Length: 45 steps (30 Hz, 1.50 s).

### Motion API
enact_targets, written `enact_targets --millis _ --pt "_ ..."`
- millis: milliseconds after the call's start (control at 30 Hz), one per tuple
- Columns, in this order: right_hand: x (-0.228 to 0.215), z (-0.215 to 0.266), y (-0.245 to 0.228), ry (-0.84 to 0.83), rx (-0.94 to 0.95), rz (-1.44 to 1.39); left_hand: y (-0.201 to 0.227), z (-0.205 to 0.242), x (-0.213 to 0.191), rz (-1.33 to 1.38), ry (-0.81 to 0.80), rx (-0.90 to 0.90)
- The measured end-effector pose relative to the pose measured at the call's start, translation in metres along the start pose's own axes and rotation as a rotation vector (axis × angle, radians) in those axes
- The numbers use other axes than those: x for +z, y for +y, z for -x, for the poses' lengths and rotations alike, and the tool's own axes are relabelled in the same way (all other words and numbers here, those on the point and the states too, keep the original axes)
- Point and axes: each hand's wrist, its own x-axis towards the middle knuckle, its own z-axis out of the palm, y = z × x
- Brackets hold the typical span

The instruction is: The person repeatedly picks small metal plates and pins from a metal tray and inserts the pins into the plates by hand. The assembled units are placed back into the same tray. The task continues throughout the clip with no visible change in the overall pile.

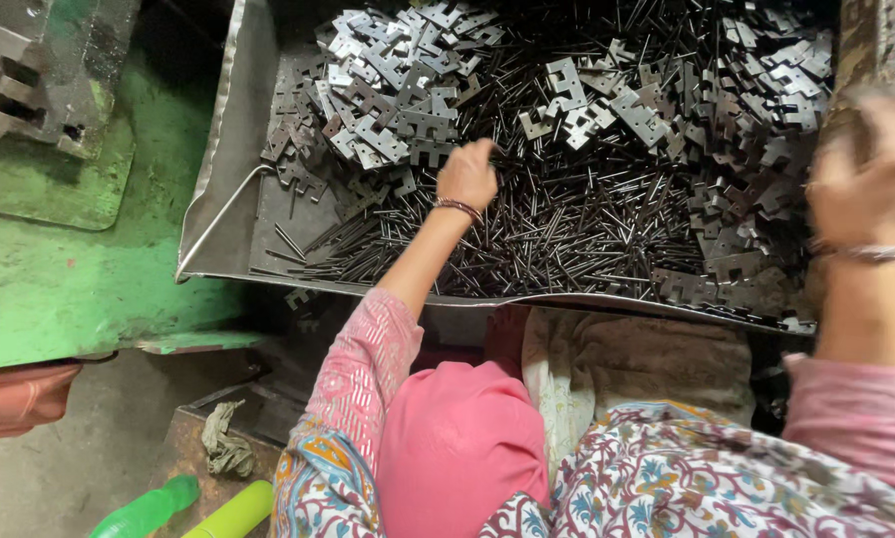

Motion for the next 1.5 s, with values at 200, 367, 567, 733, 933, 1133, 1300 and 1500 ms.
enact_targets --millis 200,367,567,733,933,1133,1300,1500 --pt "0.112 0.125 -0.037 -0.374 0.159 -0.173 -0.050 -0.054 -0.032 -0.195 -0.001 -0.306" --pt "0.133 0.171 -0.015 -0.359 0.316 -0.211 -0.079 -0.046 -0.016 -0.226 0.028 -0.340" --pt "0.111 0.134 -0.052 -0.397 0.298 -0.170 -0.102 -0.024 -0.031 -0.202 0.155 -0.336" --pt "0.115 0.135 -0.050 -0.406 0.335 -0.209 -0.054 -0.011 -0.055 -0.153 0.136 -0.323" --pt "0.116 0.141 -0.045 -0.410 0.329 -0.205 0.061 0.030 0.015 -0.086 0.058 0.300" --pt "0.111 0.134 -0.053 -0.407 0.345 -0.215 0.101 0.055 0.069 -0.246 -0.178 0.326" --pt "0.112 0.136 -0.051 -0.413 0.363 -0.221 0.099 0.064 0.077 -0.331 -0.308 0.285" --pt "0.110 0.136 -0.054 -0.397 0.351 -0.219 0.093 0.054 0.088 -0.326 -0.369 0.176"
